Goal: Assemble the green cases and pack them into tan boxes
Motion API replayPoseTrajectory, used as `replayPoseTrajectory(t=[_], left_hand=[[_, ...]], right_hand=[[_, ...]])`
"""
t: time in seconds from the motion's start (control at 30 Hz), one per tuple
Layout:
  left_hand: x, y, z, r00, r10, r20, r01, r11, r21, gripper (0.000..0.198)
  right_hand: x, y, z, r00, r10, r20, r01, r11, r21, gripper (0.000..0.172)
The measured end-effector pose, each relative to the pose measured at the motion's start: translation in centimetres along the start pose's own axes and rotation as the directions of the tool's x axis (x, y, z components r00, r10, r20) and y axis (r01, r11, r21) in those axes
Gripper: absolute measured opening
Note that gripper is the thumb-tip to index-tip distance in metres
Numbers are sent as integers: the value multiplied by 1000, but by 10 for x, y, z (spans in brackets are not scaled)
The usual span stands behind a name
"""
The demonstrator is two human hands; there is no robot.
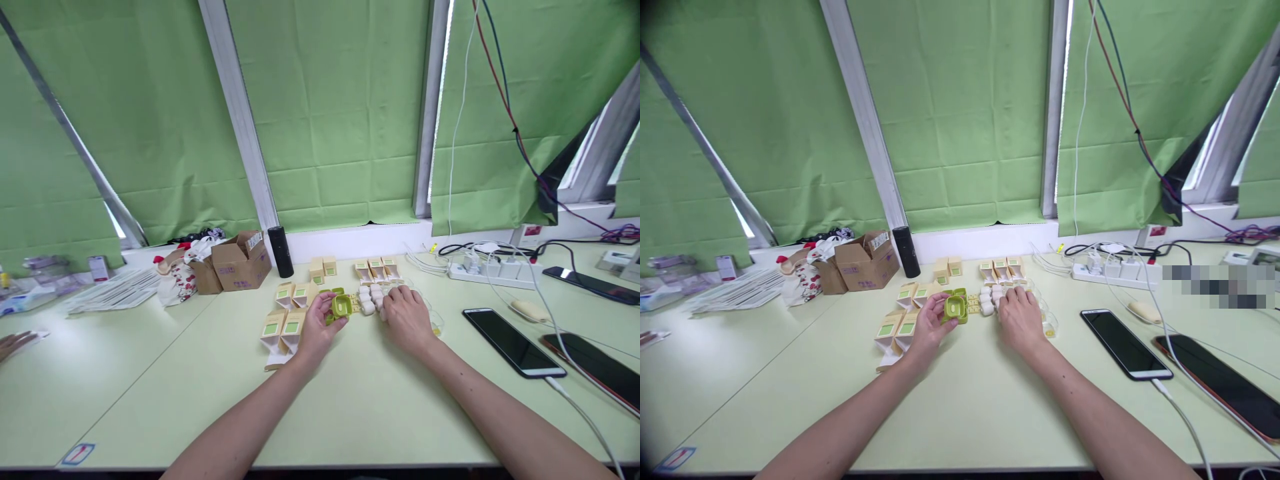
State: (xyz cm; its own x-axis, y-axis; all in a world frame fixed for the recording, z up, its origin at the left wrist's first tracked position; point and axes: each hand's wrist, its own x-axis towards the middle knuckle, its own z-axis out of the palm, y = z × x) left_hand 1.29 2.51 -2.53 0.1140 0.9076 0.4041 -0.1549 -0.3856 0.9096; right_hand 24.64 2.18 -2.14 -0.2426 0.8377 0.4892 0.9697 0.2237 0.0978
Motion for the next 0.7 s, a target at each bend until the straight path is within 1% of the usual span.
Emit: replayPoseTrajectory(t=[0.07, 0.13, 0.17, 0.2, 0.23, 0.27, 0.3, 0.33, 0.37, 0.4, 0.43, 0.47, 0.5, 0.57, 0.63, 0.7], left_hand=[[0, 0, 0, 1000, 2, -3, -2, 1000, -7, 58], [1, 1, 0, 1000, 7, -2, -7, 1000, -21, 58], [1, 1, 0, 1000, 10, -3, -10, 1000, -29, 59], [1, 2, 1, 1000, 12, -5, -12, 999, -36, 59], [1, 3, 1, 1000, 12, -6, -13, 999, -41, 59], [1, 4, 1, 1000, 11, -7, -11, 999, -47, 59], [1, 5, 1, 1000, 8, -9, -8, 999, -51, 59], [1, 5, 2, 1000, 4, -11, -5, 998, -55, 59], [1, 6, 2, 1000, 0, -14, -1, 998, -59, 59], [1, 6, 2, 1000, -4, -16, 3, 998, -61, 59], [1, 6, 2, 1000, -6, -19, 5, 998, -62, 59], [1, 6, 2, 1000, -7, -23, 6, 998, -62, 59], [1, 6, 2, 1000, -9, -25, 7, 998, -62, 59], [1, 5, 2, 1000, -14, -24, 13, 998, -63, 59], [1, 5, 2, 1000, -19, -17, 18, 998, -66, 59], [1, 5, 2, 1000, -21, -7, 21, 997, -68, 60]], right_hand=[[0, -1, -3, 999, 30, -45, -26, 995, 97, 19], [1, -2, -3, 991, 86, -102, -52, 952, 301, 19], [2, -3, -3, 985, 120, -126, -53, 895, 442, 18], [3, -4, -2, 977, 160, -139, -46, 801, 597, 16], [4, -5, 0, 970, 201, -134, -34, 664, 747, 17], [5, -7, 1, 966, 236, -103, -25, 487, 873, 20], [5, -9, 2, 965, 259, -44, -32, 281, 959, 26], [6, -12, 3, 965, 260, 35, -54, 69, 996, 33], [6, -14, 3, 964, 240, 118, -90, -126, 988, 37], [6, -17, 3, 961, 204, 187, -124, -286, 950, 39], [6, -19, 3, 957, 166, 239, -154, -409, 899, 39], [5, -21, 2, 952, 133, 274, -176, -495, 851, 38], [4, -23, 1, 949, 108, 298, -191, -553, 811, 37], [3, -26, -1, 940, 76, 332, -217, -618, 756, 36], [3, -27, -2, 932, 58, 359, -239, -648, 723, 36], [2, -27, -3, 927, 41, 372, -255, -658, 709, 38]])
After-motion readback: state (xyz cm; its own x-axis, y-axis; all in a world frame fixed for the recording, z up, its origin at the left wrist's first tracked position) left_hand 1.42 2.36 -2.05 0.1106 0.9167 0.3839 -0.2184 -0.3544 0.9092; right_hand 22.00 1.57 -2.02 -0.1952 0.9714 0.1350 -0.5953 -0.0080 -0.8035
